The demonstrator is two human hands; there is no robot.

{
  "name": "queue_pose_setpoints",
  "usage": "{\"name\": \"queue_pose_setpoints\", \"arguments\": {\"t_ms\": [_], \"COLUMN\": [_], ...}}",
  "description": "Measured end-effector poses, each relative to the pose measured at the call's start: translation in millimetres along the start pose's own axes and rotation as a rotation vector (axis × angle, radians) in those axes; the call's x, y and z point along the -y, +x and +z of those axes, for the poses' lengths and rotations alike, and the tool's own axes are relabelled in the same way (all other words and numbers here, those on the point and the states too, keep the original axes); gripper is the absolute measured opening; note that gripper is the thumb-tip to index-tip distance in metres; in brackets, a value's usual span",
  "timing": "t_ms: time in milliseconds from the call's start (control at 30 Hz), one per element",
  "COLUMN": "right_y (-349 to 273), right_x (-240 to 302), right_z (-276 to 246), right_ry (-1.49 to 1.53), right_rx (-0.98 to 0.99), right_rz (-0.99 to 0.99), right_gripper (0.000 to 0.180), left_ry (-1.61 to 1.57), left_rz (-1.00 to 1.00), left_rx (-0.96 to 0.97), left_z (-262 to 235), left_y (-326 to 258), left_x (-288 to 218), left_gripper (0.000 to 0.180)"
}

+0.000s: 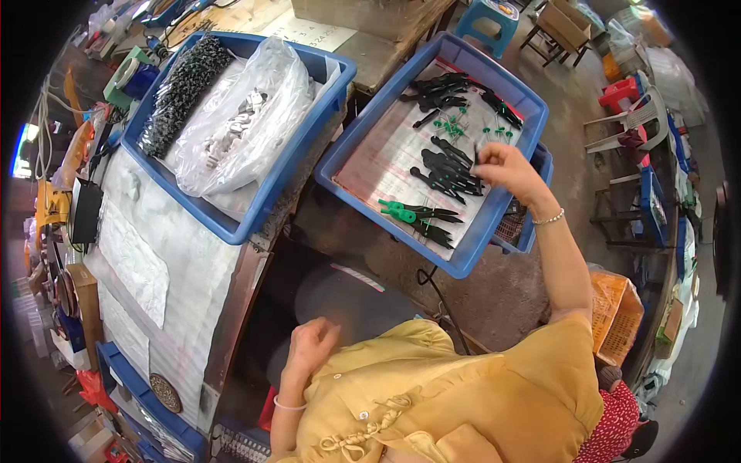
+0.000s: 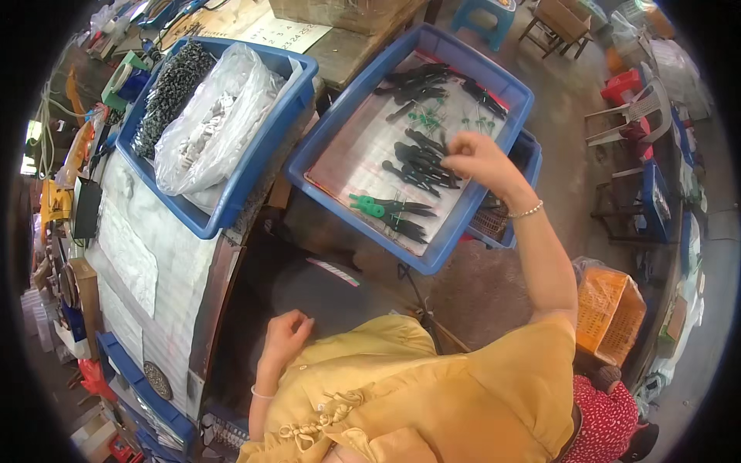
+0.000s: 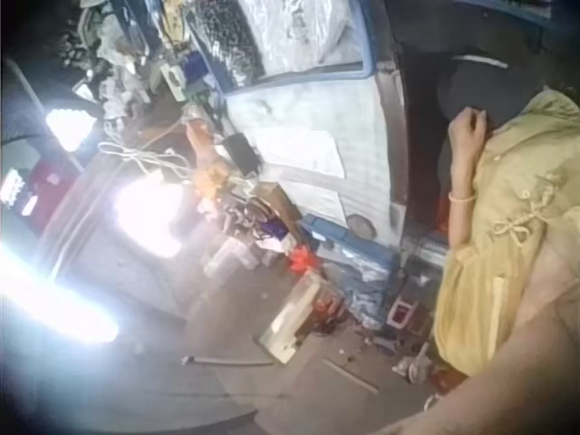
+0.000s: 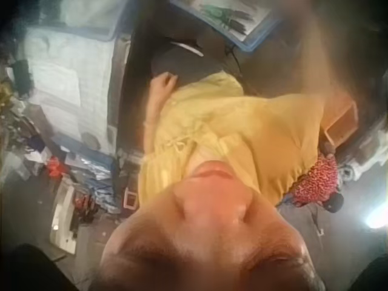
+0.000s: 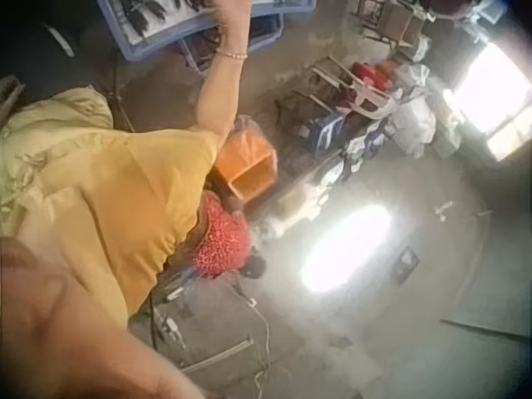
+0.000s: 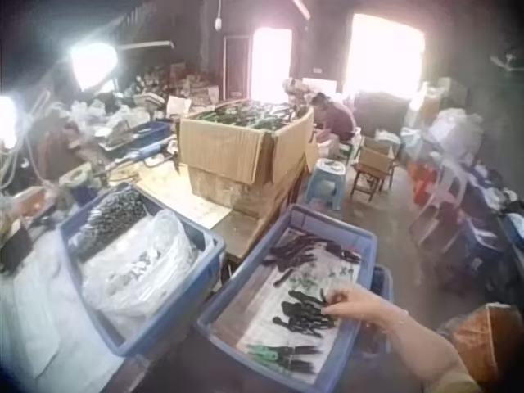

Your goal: Assembling small green and black plastic components by hand at a factory workbench.

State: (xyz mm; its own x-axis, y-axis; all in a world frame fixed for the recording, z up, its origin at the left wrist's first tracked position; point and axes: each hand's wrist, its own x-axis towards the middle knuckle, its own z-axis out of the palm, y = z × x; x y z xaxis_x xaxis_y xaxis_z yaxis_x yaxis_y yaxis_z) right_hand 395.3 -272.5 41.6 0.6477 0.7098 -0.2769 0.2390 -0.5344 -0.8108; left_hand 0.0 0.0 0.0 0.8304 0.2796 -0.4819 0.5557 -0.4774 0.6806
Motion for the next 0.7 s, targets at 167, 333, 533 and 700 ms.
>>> {"name": "queue_pose_setpoints", "arguments": {"t_ms": [167,333,533,700], "right_y": [-4.0,-6.6,-8.2,-22.1], "right_x": [11.4,24.8,36.5,68.3], "right_z": [-0.4,3.9,25.5,55.9], "right_ry": [0.987,1.186,1.18,0.937], "right_rx": [-0.031,-0.058,-0.012,-0.11], "right_rz": [0.181,0.197,0.173,0.155], "right_gripper": [0.012,0.01,0.008,0.01], "left_ry": [-0.059,-0.112,-0.415,-0.588], "left_rz": [-0.014,-0.003,0.046,0.114], "left_rx": [0.014,0.033,0.086,0.152], "left_z": [-6.3,-6.7,-7.5,-15.0], "left_y": [-3.0,-5.9,-4.0,6.0], "left_x": [-6.8,-1.1,-18.6,-62.1], "left_gripper": [0.021,0.02,0.019,0.021]}}
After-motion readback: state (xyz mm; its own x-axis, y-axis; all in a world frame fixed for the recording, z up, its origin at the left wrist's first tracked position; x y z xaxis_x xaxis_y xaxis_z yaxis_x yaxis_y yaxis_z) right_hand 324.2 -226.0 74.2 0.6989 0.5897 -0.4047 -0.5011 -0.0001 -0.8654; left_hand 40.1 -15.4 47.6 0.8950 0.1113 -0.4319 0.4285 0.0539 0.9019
